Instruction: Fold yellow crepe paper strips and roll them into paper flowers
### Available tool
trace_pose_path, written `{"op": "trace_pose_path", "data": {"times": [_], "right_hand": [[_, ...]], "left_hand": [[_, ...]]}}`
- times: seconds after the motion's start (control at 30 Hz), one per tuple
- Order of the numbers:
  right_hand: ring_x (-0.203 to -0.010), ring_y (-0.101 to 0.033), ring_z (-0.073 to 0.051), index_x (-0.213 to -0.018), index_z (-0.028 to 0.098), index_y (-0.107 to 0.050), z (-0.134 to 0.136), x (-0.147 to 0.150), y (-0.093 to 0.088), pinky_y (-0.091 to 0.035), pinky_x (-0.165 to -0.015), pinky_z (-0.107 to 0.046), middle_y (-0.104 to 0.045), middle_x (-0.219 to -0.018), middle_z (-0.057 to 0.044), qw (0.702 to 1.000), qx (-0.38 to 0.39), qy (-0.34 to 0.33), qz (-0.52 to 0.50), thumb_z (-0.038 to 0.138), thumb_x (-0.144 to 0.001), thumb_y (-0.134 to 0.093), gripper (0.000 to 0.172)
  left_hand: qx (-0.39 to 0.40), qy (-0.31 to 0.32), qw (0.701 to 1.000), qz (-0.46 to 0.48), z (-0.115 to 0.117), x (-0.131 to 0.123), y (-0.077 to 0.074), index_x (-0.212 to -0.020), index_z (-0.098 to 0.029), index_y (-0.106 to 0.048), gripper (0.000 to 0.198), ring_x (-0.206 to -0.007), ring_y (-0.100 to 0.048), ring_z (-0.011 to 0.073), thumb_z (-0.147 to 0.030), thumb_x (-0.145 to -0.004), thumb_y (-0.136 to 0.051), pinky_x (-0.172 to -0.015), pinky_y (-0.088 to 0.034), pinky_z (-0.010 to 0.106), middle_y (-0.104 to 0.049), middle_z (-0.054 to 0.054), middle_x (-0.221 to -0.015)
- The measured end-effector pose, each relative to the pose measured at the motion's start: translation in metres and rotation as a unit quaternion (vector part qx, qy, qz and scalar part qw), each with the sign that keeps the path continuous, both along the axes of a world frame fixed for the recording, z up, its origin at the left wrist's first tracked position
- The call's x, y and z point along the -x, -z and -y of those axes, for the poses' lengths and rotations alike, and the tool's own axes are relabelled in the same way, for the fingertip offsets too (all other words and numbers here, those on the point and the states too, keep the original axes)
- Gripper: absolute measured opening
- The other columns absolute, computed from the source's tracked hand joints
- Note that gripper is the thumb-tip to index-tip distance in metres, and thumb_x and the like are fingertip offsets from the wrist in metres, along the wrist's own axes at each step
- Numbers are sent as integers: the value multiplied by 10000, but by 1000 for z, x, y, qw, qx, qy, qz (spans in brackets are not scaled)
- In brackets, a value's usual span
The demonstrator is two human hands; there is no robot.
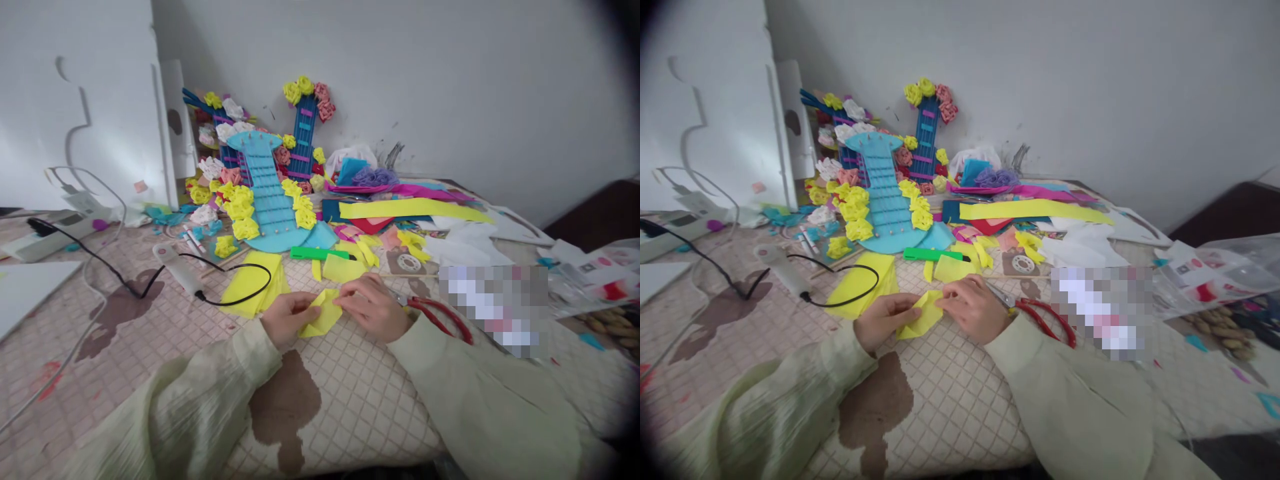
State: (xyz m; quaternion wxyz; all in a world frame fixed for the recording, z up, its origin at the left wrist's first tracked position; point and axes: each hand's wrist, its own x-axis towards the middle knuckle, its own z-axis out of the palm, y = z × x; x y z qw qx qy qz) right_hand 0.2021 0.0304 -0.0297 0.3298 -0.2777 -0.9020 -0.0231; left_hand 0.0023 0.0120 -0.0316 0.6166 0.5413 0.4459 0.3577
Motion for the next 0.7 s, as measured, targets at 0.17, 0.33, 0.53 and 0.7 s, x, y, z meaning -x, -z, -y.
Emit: {"op": "trace_pose_path", "data": {"times": [0.17, 0.33, 0.53, 0.7], "right_hand": [[-717, -493, -125, -752, 197, -634, 5, -2, 1, -307, -754, -326, -605, -736, -9, 996, -43, 81, 13, 120, -767, -508, 148], [-704, -494, -128, -717, 190, -639, 15, -7, 7, -264, -767, -336, -607, -690, 0, 987, -23, 152, 35, 133, -751, -523, 134], [-700, -491, -133, -689, 195, -636, 24, -8, 10, -251, -750, -333, -604, -662, 1, 983, 25, 174, 49, 139, -748, -516, 145], [-727, -494, -144, -704, 203, -637, 25, -7, 9, -259, -755, -338, -611, -680, 3, 987, 46, 151, 38, 158, -750, -527, 128]], "left_hand": [[-164, -62, 966, -189, 2, 5, -8, -955, -143, -578, 291, -633, -572, 151, -335, -769, -463, -514, -451, 264, -648, 63, -789], [-414, -30, 861, -294, 4, 11, -10, -958, -176, -554, 345, -858, -537, 205, -319, -652, -623, -730, -451, 353, -591, 84, -963], [-425, 26, 822, -379, 5, 8, -1, -813, -173, -570, 222, -721, -511, 196, -305, -646, -633, -673, -428, 350, -567, 38, -720], [-434, 40, 808, -395, 6, 5, 2, -799, -179, -606, 129, -735, -495, 189, -262, -701, -589, -675, -412, 334, -564, 48, -761]]}}
